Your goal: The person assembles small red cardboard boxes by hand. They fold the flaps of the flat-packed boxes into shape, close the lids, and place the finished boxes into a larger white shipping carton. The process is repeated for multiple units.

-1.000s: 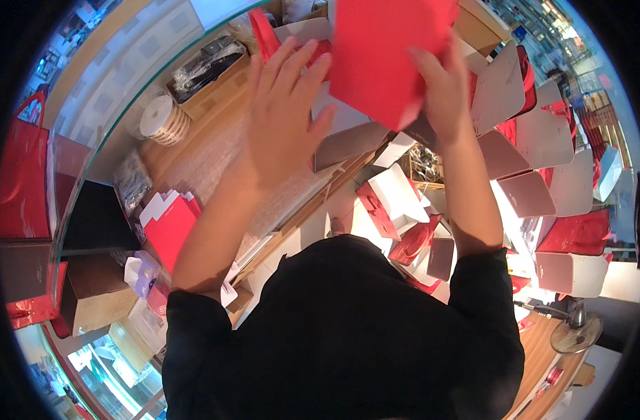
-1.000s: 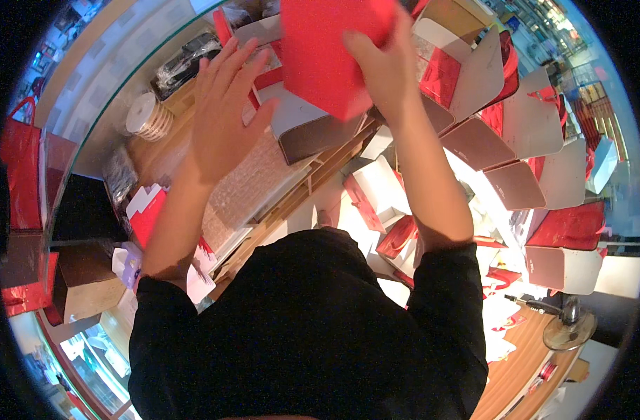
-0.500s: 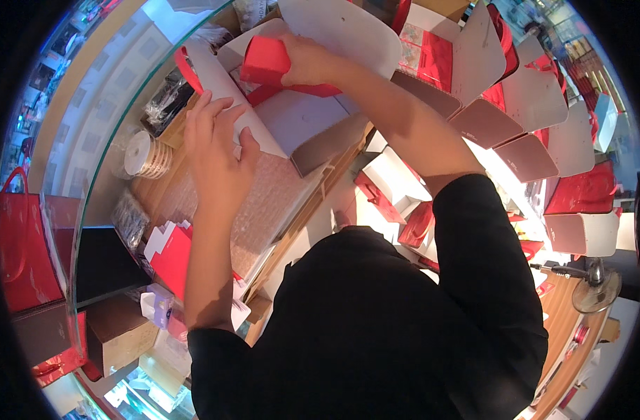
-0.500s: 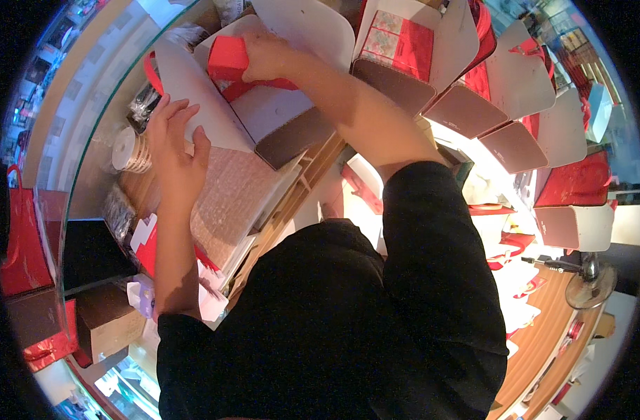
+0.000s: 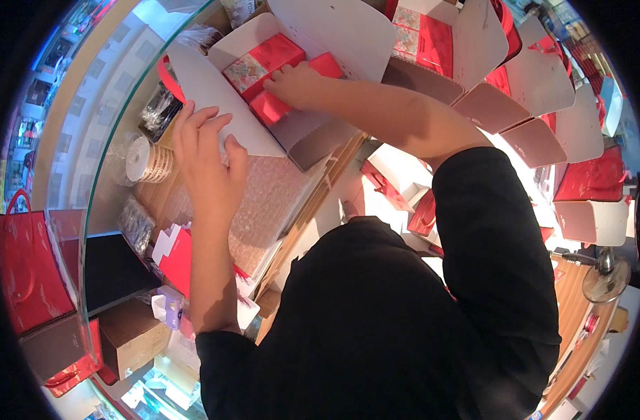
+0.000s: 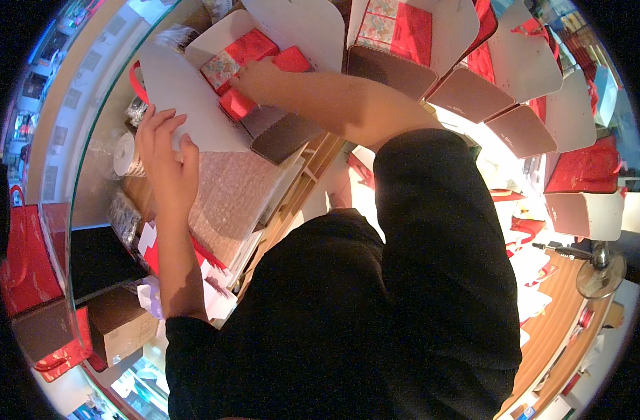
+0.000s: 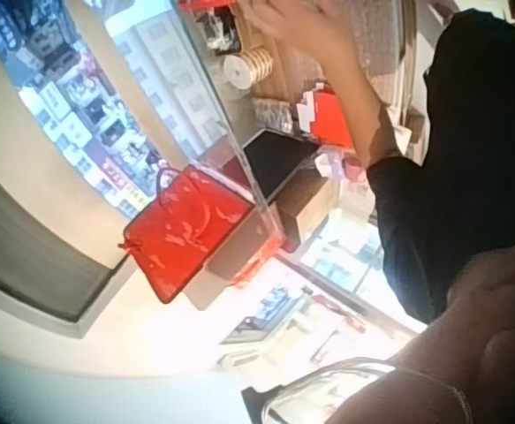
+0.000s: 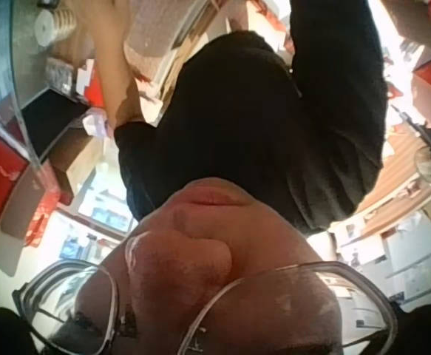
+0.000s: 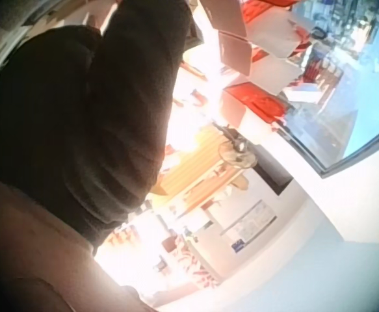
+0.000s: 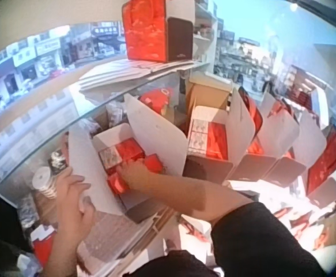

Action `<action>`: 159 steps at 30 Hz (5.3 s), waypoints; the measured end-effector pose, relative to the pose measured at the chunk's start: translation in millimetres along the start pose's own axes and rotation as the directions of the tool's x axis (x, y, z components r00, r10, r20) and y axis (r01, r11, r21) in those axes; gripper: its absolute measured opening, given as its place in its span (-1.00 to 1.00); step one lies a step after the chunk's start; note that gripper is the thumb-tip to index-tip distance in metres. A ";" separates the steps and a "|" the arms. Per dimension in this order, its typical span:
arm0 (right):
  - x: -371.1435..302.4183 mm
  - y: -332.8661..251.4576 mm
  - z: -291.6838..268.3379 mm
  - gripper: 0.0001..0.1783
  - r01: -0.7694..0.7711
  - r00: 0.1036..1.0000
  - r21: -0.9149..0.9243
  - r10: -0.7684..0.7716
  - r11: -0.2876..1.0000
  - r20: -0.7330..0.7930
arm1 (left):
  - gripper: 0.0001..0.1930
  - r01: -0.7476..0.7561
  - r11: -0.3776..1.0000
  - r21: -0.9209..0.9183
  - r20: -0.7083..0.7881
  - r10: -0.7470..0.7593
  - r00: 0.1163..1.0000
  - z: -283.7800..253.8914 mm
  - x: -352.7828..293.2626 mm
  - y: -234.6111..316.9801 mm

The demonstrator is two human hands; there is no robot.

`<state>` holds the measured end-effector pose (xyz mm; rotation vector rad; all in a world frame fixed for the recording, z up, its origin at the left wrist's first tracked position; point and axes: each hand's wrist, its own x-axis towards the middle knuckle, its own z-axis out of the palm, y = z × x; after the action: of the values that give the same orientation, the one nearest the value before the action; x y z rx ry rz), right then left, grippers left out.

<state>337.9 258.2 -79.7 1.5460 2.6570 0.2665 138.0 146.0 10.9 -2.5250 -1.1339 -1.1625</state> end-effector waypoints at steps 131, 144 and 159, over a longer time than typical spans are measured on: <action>-75.2 -316.2 -170.6 -0.72 -0.854 0.385 0.046 -0.688 -0.518 -0.615 | -0.85 0.733 0.530 -0.426 -0.268 -0.848 0.457 -171.6 -234.6 41.0; -26.6 -363.3 45.4 -0.38 -0.030 0.977 0.990 -0.211 -0.135 0.001 | -0.59 0.902 0.372 0.218 -0.192 -0.890 0.413 -92.6 -341.8 -28.9; -7.7 -385.4 135.1 -0.62 -0.245 0.969 0.969 -0.004 0.041 0.245 | -0.60 0.909 0.369 0.191 -0.050 -0.922 0.385 -67.4 -376.7 -9.8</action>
<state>29.5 81.5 -280.9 1.7295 2.3829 -2.1634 -66.2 -92.5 -208.1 -1.6375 -2.7162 -0.9854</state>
